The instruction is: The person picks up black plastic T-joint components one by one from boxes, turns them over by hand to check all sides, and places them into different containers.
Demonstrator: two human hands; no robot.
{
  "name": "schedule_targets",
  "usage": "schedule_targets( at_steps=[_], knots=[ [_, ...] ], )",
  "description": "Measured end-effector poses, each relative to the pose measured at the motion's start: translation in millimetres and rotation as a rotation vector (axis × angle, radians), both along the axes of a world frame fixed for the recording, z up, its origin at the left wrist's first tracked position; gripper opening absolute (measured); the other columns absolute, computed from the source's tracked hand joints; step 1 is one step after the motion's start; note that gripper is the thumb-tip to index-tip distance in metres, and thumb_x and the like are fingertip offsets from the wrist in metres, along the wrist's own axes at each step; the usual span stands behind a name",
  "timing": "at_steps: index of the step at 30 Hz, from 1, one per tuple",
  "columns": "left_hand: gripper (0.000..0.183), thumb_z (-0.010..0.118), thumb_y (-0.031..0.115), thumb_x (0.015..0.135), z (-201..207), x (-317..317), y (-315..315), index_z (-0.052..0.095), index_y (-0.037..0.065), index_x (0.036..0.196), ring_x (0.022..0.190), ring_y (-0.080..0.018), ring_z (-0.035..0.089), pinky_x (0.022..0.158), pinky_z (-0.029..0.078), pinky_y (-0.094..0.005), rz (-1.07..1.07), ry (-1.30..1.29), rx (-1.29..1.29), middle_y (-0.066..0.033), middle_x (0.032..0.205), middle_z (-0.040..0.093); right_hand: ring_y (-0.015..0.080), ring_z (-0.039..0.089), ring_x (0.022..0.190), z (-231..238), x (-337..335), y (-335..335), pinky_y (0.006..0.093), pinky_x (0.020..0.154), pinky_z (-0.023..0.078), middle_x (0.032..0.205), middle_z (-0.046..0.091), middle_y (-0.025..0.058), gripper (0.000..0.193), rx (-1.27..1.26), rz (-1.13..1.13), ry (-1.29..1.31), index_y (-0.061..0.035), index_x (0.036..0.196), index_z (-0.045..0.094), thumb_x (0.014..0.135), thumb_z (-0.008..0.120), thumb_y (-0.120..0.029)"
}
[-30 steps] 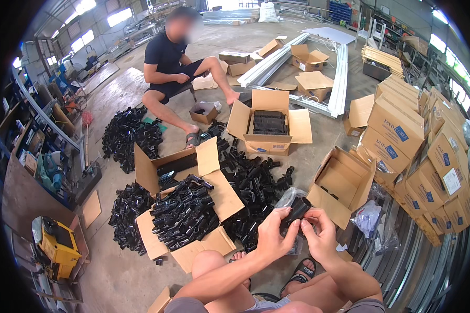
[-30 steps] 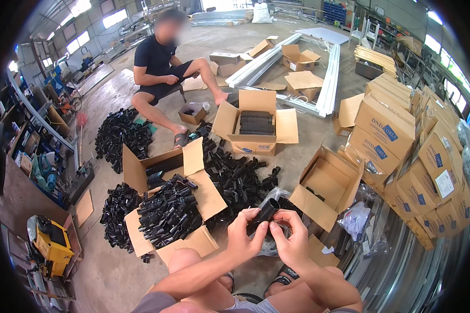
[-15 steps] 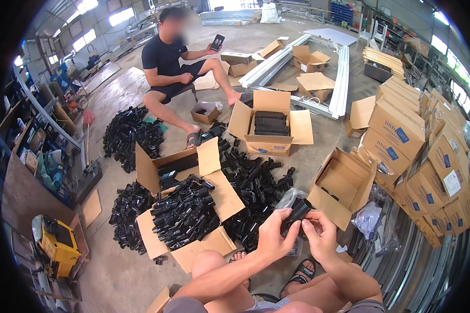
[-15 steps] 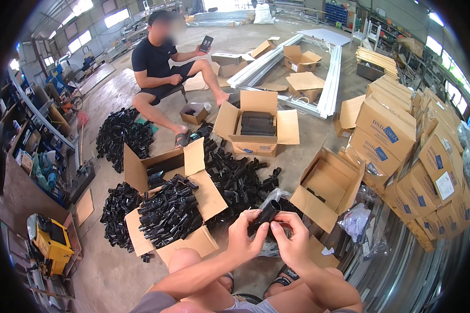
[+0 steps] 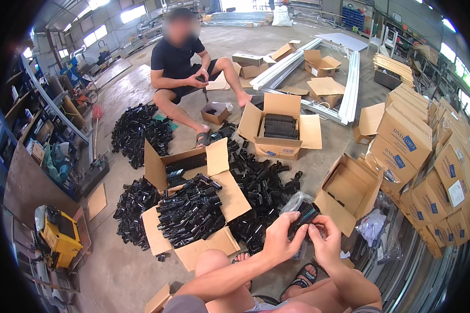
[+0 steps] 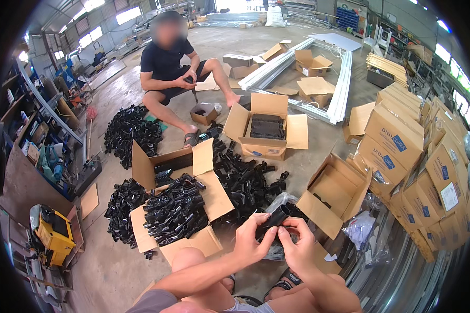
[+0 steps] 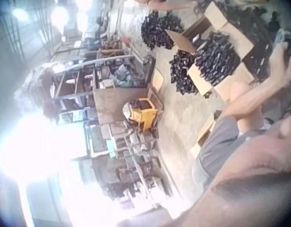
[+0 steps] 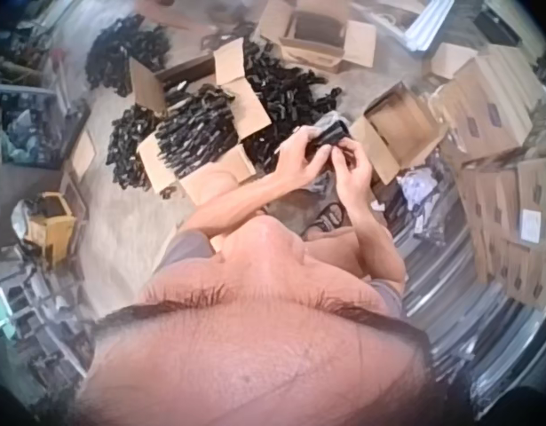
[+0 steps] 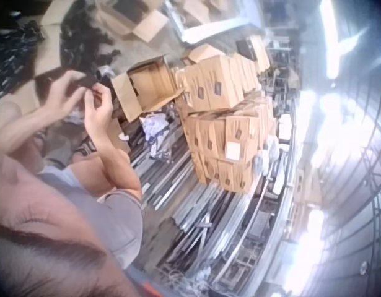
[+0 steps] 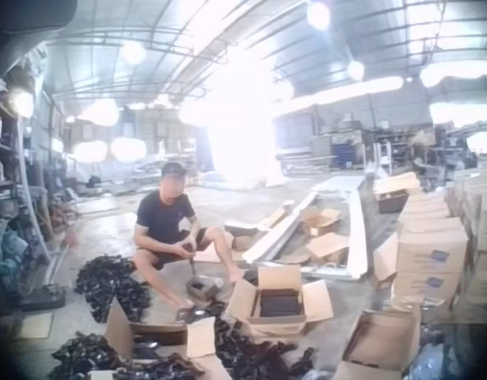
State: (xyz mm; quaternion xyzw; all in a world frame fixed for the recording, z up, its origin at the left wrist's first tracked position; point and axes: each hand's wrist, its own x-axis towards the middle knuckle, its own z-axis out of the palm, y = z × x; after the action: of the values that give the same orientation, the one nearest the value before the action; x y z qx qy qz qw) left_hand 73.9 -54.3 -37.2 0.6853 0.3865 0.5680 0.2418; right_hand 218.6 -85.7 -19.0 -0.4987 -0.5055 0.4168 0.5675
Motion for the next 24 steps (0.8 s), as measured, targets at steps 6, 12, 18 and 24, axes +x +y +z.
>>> schedule_targets(
  at_steps=[6, 12, 18, 24],
  knots=[
    [0.031, 0.075, 0.010, 0.083, 4, 1, -1, 0.060, -0.005, 0.106, 0.089, -0.0357, 0.069, 0.077, 0.056, -0.0384, -0.001, -0.034, -0.070, -0.0214, 0.099, 0.067, 0.0123, 0.062, 0.096, -3, 1, -1, 0.0281, 0.087, 0.050, 0.105, 0.067, 0.0078, 0.017, -0.038, 0.000, -0.009, 0.0030, 0.107, 0.062, 0.092, 0.065, -0.005],
    [0.031, 0.074, 0.011, 0.084, 5, 0, -2, 0.059, -0.005, 0.106, 0.089, -0.0355, 0.070, 0.078, 0.056, -0.0381, -0.004, -0.041, -0.083, -0.0213, 0.098, 0.068, 0.0123, 0.062, 0.096, -7, 1, 1, 0.0283, 0.087, 0.049, 0.105, 0.067, 0.0081, 0.018, -0.034, 0.009, 0.022, 0.0030, 0.108, 0.063, 0.093, 0.065, -0.007],
    [0.028, 0.071, 0.014, 0.089, 11, 0, -1, 0.057, -0.003, 0.106, 0.075, -0.0294, 0.069, 0.067, 0.054, -0.0360, 0.004, -0.045, -0.253, -0.0186, 0.087, 0.067, 0.0122, 0.061, 0.096, 0, -1, 0, 0.0283, 0.088, 0.049, 0.104, 0.066, 0.0077, 0.022, -0.067, 0.028, 0.012, 0.0033, 0.114, 0.060, 0.095, 0.063, -0.008],
    [0.027, 0.066, 0.020, 0.093, 0, -1, 8, 0.054, -0.001, 0.104, 0.066, -0.0192, 0.064, 0.059, 0.049, -0.0336, 0.014, -0.207, -0.399, -0.0148, 0.077, 0.065, 0.0087, 0.061, 0.091, -1, -5, 0, 0.0233, 0.079, 0.050, 0.102, 0.065, 0.0086, 0.030, -0.072, 0.062, 0.034, 0.0035, 0.121, 0.056, 0.096, 0.063, -0.011]
  ],
)
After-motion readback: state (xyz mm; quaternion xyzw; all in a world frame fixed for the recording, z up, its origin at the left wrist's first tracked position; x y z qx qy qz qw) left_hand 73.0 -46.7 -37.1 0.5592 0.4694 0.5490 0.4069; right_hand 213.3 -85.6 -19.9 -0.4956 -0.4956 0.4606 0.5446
